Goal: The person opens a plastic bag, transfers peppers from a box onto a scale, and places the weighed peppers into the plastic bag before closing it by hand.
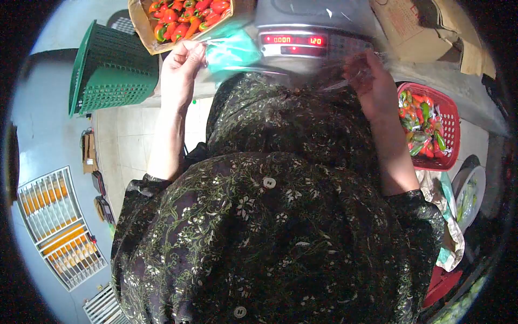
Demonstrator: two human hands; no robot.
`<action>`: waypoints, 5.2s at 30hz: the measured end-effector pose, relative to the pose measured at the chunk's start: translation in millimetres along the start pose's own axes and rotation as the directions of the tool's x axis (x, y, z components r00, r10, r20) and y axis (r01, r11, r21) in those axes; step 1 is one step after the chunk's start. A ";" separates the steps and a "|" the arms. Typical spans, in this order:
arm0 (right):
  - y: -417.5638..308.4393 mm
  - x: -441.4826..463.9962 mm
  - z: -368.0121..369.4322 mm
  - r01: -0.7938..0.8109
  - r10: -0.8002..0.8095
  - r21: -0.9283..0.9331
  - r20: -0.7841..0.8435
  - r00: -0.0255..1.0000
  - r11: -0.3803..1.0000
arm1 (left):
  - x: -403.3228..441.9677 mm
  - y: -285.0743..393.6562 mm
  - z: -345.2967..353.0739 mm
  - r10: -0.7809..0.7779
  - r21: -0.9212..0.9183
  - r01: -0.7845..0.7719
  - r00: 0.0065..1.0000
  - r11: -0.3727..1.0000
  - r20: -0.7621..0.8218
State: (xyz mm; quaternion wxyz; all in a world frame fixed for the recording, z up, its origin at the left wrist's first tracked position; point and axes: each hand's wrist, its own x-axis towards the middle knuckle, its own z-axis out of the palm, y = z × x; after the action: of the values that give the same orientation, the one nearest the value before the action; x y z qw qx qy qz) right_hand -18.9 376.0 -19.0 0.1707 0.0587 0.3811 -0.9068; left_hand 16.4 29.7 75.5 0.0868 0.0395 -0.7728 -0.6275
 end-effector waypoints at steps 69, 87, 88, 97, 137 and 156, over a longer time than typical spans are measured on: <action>-5.7 -1.4 42.1 0.351 -0.935 -0.936 0.130 0.329 -0.007 | -4.3 -29.2 6.7 -0.006 0.067 -0.001 0.994 0.998 0.107; 25.8 -33.0 109.3 0.153 0.070 -0.662 0.297 0.952 0.733 | -38.9 -7.0 70.5 0.002 -0.271 0.145 0.879 0.952 0.477; 24.6 -33.6 109.1 0.171 0.084 -0.670 0.330 0.940 0.723 | -34.5 -10.7 67.2 -0.038 -0.193 0.133 0.902 0.972 0.431; 34.9 -24.6 87.0 0.168 -0.101 -0.560 0.149 0.984 0.812 | -37.9 -17.5 67.1 -0.073 -0.625 0.615 0.738 0.481 0.671; 45.7 -2.0 73.1 0.463 -0.069 -0.749 0.493 0.868 0.474 | -26.1 -19.1 46.4 0.005 -0.489 0.402 0.769 0.774 0.639; 37.3 -8.9 93.4 0.138 0.092 -0.960 0.165 0.982 0.243 | -16.2 -23.8 52.8 -0.037 -0.125 0.076 0.956 0.989 0.290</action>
State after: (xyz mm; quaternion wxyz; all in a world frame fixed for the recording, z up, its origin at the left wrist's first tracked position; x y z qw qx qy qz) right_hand 4.8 287.7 23.7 0.1921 -0.1496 0.8410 -0.4832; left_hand 21.4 78.4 40.4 -0.0419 -0.0358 -0.7314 -0.6797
